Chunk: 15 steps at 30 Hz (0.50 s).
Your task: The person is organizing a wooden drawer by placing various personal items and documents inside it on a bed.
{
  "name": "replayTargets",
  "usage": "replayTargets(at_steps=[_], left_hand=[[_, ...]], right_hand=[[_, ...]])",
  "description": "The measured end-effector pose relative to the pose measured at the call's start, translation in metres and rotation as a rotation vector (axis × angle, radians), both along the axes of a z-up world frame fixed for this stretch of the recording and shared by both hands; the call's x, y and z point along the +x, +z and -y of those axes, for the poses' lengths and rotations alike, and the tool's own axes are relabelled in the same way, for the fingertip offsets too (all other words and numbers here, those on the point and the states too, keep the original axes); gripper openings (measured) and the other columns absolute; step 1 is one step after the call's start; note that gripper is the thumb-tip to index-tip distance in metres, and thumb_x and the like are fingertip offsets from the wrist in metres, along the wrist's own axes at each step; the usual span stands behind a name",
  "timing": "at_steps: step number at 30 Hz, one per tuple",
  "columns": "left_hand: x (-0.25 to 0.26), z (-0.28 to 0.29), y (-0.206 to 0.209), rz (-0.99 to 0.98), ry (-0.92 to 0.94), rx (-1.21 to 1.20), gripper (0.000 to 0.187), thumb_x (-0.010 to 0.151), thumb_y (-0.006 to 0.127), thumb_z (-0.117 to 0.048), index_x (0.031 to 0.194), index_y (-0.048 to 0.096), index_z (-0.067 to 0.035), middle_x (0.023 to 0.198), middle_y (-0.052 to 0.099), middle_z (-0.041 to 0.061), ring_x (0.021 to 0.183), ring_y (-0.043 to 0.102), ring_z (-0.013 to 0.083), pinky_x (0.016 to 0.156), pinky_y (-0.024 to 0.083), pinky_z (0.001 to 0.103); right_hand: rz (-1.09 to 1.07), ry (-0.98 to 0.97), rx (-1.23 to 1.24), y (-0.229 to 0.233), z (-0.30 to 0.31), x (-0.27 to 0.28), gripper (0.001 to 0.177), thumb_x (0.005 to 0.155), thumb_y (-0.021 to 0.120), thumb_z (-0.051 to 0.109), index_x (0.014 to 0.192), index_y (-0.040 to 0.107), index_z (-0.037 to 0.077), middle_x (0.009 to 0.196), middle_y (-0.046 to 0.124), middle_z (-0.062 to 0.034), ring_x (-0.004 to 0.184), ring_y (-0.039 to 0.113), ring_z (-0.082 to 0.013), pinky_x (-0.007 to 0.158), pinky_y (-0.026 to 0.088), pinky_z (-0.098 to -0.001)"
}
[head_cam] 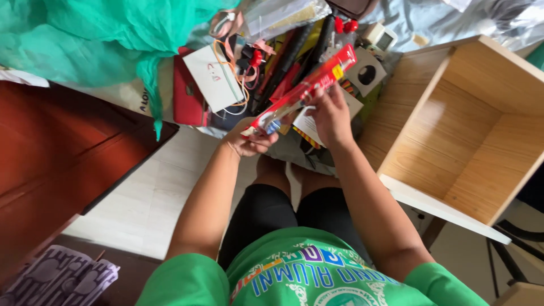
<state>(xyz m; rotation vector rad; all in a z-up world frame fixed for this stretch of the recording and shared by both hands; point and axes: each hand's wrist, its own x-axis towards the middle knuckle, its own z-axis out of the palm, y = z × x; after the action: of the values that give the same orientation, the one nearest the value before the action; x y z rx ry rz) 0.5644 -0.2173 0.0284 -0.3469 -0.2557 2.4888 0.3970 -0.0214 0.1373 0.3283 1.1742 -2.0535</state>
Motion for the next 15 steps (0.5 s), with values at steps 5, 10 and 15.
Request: replayTargets(at_steps=[5,10,15], left_hand=[[-0.038,-0.019,0.069,0.062,0.057,-0.147,0.064,0.104,0.051,-0.047,0.150,0.048,-0.001,0.121,0.068,0.023,0.067,0.057,0.0072,0.062,0.047,0.023],[-0.062,-0.082,0.089,0.273,0.241,-0.491,0.092,0.084,0.040,-0.077,0.139,0.055,-0.005,0.120,0.067,0.014,0.083,0.069,0.0205,0.079,0.059,0.040],[-0.075,-0.155,0.097,0.020,0.138,-1.070,0.047,0.103,0.059,-0.048,0.133,0.062,-0.011,0.117,0.068,-0.001,0.100,0.067,0.0106,0.079,0.057,0.034]], right_hand=[[0.110,-0.149,-0.142,-0.031,-0.055,-0.011,0.014,0.109,0.066,0.011,0.123,0.062,0.008,0.100,0.071,-0.0049,0.083,0.064,-0.0149,0.076,0.052,-0.0297],[0.283,-0.280,-0.186,-0.012,-0.093,0.009,0.014,0.106,0.063,0.015,0.109,0.066,0.001,0.099,0.072,-0.0098,0.094,0.071,-0.0212,0.089,0.059,-0.0349],[0.341,-0.225,-0.278,0.012,-0.112,0.047,0.020,0.104,0.062,0.021,0.115,0.064,0.004,0.118,0.073,-0.0144,0.116,0.070,-0.0257,0.105,0.056,-0.0403]])
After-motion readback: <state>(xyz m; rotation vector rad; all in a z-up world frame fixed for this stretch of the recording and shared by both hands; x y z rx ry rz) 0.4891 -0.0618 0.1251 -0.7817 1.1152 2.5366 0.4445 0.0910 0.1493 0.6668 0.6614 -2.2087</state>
